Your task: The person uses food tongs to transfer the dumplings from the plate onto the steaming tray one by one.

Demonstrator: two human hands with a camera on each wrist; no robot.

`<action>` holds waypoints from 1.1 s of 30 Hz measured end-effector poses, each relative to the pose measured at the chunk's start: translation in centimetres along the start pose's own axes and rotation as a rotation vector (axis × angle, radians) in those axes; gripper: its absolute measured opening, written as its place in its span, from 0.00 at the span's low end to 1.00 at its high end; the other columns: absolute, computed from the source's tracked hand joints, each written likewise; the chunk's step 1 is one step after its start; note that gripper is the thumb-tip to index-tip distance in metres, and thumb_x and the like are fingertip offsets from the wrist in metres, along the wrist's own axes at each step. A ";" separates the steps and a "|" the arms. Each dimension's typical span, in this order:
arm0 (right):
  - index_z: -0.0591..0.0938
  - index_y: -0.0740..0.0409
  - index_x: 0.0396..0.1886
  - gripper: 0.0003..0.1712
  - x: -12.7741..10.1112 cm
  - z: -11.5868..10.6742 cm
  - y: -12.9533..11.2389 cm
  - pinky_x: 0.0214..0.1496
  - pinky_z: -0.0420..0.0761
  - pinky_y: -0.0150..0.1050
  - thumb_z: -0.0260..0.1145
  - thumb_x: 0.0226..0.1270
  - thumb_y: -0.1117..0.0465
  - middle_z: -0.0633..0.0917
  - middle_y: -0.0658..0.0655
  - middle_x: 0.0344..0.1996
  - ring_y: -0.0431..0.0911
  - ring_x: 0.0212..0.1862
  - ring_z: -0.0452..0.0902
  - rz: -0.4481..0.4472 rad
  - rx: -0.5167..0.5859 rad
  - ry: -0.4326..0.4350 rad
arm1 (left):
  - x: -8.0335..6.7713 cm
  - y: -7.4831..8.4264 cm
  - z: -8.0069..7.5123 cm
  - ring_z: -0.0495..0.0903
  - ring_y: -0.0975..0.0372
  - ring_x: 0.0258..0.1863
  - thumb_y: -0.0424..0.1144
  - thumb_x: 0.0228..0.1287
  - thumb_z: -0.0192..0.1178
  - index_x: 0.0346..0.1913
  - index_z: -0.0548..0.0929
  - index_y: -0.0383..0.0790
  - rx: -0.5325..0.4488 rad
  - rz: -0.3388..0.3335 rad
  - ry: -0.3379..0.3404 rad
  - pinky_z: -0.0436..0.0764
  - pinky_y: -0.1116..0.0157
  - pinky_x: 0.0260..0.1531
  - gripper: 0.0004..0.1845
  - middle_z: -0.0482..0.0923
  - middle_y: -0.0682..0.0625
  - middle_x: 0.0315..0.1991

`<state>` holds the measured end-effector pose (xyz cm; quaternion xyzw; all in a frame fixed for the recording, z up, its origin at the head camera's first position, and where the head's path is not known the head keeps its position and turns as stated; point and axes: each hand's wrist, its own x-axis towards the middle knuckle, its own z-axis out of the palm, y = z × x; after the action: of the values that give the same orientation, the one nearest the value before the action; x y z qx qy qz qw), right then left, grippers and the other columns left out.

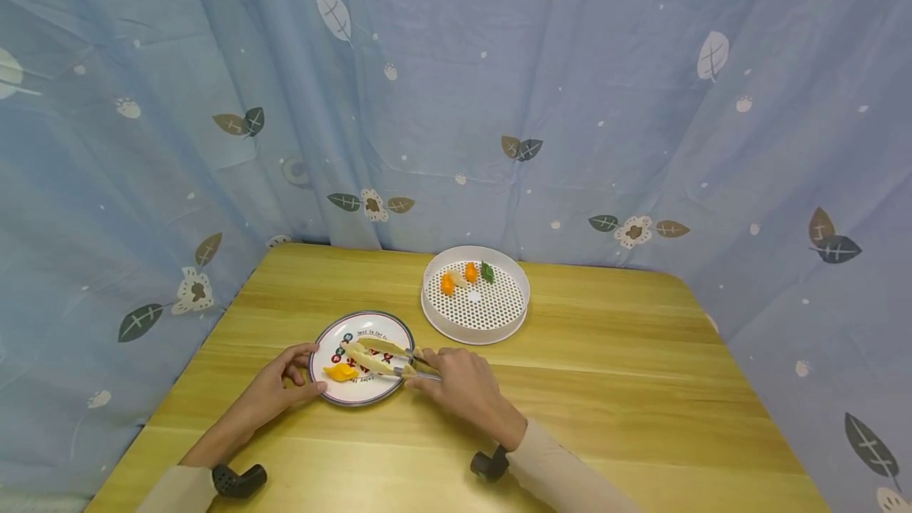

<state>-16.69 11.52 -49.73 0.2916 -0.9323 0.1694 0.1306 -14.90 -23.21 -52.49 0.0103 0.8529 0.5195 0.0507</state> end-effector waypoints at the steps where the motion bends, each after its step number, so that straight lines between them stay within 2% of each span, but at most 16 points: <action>1: 0.89 0.46 0.53 0.29 0.0 0.0 0.0 0.22 0.65 0.33 0.69 0.63 0.32 0.72 0.40 0.19 0.36 0.21 0.63 -0.004 -0.002 0.003 | 0.0 0.0 0.0 0.71 0.56 0.42 0.47 0.59 0.78 0.71 0.71 0.42 0.001 0.000 0.000 0.72 0.65 0.40 0.40 0.74 0.44 0.54; 9: 0.89 0.46 0.52 0.28 -0.2 0.2 0.0 0.21 0.65 0.33 0.70 0.63 0.33 0.70 0.40 0.19 0.36 0.21 0.62 -0.017 -0.011 0.021 | -0.1 -0.1 0.0 0.71 0.56 0.42 0.47 0.59 0.78 0.71 0.71 0.42 -0.009 0.006 -0.005 0.72 0.65 0.40 0.40 0.74 0.44 0.53; 16: 0.90 0.46 0.50 0.27 -0.1 -0.5 -0.2 0.21 0.64 0.34 0.73 0.59 0.34 0.71 0.41 0.19 0.36 0.20 0.60 -0.002 -0.018 0.080 | 0.0 -0.2 -0.1 0.70 0.55 0.42 0.46 0.59 0.77 0.71 0.71 0.41 -0.034 0.018 -0.013 0.71 0.66 0.39 0.40 0.73 0.44 0.52; 21: 0.90 0.47 0.53 0.29 0.0 -1.5 0.0 0.25 0.73 0.38 0.74 0.59 0.36 0.86 0.45 0.28 0.38 0.24 0.70 0.040 0.022 0.087 | 0.0 -0.2 -0.2 0.70 0.56 0.42 0.46 0.59 0.78 0.71 0.71 0.40 -0.038 0.027 -0.020 0.71 0.66 0.38 0.40 0.74 0.44 0.52; 27: 0.89 0.48 0.56 0.31 -0.1 -2.8 0.9 0.33 0.81 0.45 0.73 0.60 0.36 0.91 0.48 0.42 0.44 0.35 0.84 0.087 0.050 0.116 | 0.0 -0.2 -0.2 0.70 0.55 0.41 0.45 0.59 0.78 0.70 0.71 0.40 -0.036 0.028 -0.019 0.71 0.66 0.38 0.39 0.74 0.44 0.51; 30: 0.88 0.49 0.58 0.31 -0.1 -3.6 1.5 0.31 0.79 0.42 0.73 0.61 0.36 0.89 0.46 0.31 0.41 0.31 0.80 0.104 0.052 0.130 | 0.0 -0.2 -0.2 0.70 0.56 0.41 0.46 0.59 0.78 0.70 0.71 0.40 -0.030 0.026 -0.016 0.71 0.66 0.38 0.39 0.74 0.44 0.51; 33: 0.88 0.53 0.58 0.33 0.0 -4.3 2.2 0.24 0.70 0.36 0.73 0.62 0.37 0.77 0.42 0.18 0.38 0.23 0.68 0.121 0.046 0.133 | 0.0 -0.1 -0.2 0.70 0.55 0.41 0.46 0.58 0.78 0.70 0.72 0.40 -0.031 0.025 -0.013 0.71 0.66 0.38 0.39 0.74 0.44 0.51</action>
<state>-17.38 14.95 -46.35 0.2259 -0.9333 0.2172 0.1751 -14.92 -23.43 -52.45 0.0233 0.8443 0.5331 0.0497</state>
